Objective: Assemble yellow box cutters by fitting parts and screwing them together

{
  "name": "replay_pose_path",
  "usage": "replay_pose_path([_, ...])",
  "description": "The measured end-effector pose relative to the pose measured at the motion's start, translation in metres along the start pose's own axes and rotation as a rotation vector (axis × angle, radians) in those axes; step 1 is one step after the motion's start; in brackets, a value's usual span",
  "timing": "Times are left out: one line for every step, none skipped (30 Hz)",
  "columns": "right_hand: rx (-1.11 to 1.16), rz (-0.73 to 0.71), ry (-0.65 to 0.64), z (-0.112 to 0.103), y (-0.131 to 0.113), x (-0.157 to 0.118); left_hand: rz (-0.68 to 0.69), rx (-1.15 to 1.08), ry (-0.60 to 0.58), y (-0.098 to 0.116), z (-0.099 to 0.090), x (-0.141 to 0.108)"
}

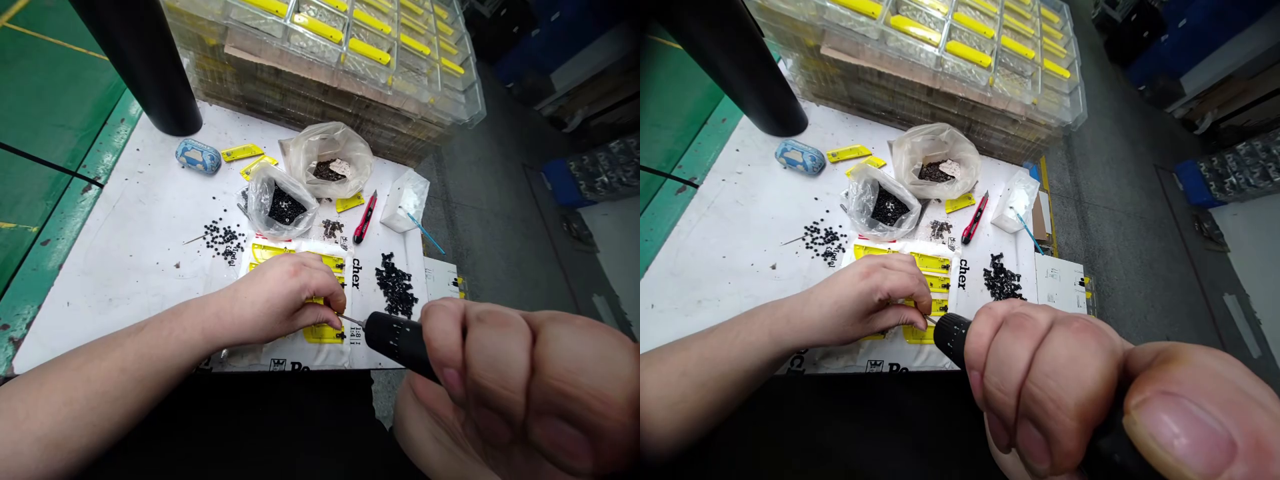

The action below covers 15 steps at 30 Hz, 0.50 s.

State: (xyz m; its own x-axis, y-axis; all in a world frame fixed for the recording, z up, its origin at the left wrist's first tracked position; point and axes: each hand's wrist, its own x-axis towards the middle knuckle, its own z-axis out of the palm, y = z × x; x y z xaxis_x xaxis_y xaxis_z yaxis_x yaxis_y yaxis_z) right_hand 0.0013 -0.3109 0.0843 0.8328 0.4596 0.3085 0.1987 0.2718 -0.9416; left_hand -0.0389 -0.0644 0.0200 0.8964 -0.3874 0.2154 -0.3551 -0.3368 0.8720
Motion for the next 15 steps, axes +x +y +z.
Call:
replay_pose_path([0.008,-0.028,0.042,-0.0002,0.0008,0.0004,0.005,0.004,0.002,-0.0004,-0.0001,0.0002])
replay_pose_path([0.012,-0.049,0.059,-0.0009,0.0018,0.0013,0.007,0.008,0.004,-0.0007,-0.0002,0.0002])
replay_pose_path([0.013,-0.062,0.050,-0.0019,0.0029,0.0025,0.009,0.010,0.007,-0.0010,-0.0002,0.0002])
replay_pose_path([0.009,-0.076,0.021,-0.0030,0.0038,0.0041,0.012,0.011,0.009,-0.0012,0.0000,0.0001])
replay_pose_path([0.003,-0.086,-0.011,-0.0040,0.0045,0.0055,0.014,0.008,0.008,-0.0013,0.0002,-0.0001])
replay_pose_path([-0.005,-0.091,-0.043,-0.0046,0.0047,0.0067,0.016,0.006,0.007,-0.0013,0.0006,-0.0003])
replay_pose_path([-0.013,-0.097,-0.054,-0.0048,0.0045,0.0072,0.018,0.005,0.005,-0.0011,0.0010,-0.0005])
replay_pose_path([-0.018,-0.106,-0.053,-0.0044,0.0039,0.0069,0.018,0.006,0.002,-0.0010,0.0015,-0.0006])
replay_pose_path([-0.019,-0.109,-0.040,-0.0038,0.0031,0.0058,0.017,0.008,0.000,-0.0008,0.0020,-0.0007])
replay_pose_path([-0.019,-0.100,-0.021,-0.0031,0.0021,0.0040,0.017,0.013,0.001,-0.0005,0.0023,-0.0007])
replay_pose_path([-0.020,-0.080,0.002,-0.0028,0.0013,0.0020,0.017,0.017,0.005,-0.0003,0.0026,-0.0007])
replay_pose_path([-0.022,-0.056,0.016,-0.0030,0.0007,0.0002,0.018,0.020,0.008,-0.0002,0.0026,-0.0006])
replay_pose_path([-0.023,-0.041,0.015,-0.0041,0.0006,-0.0009,0.018,0.023,0.011,0.0000,0.0024,-0.0005])
replay_pose_path([-0.020,-0.039,0.003,-0.0059,0.0011,-0.0010,0.016,0.025,0.015,0.0001,0.0021,-0.0005])
replay_pose_path([-0.013,-0.058,-0.020,-0.0085,0.0021,0.0000,0.015,0.024,0.016,0.0002,0.0017,-0.0004])
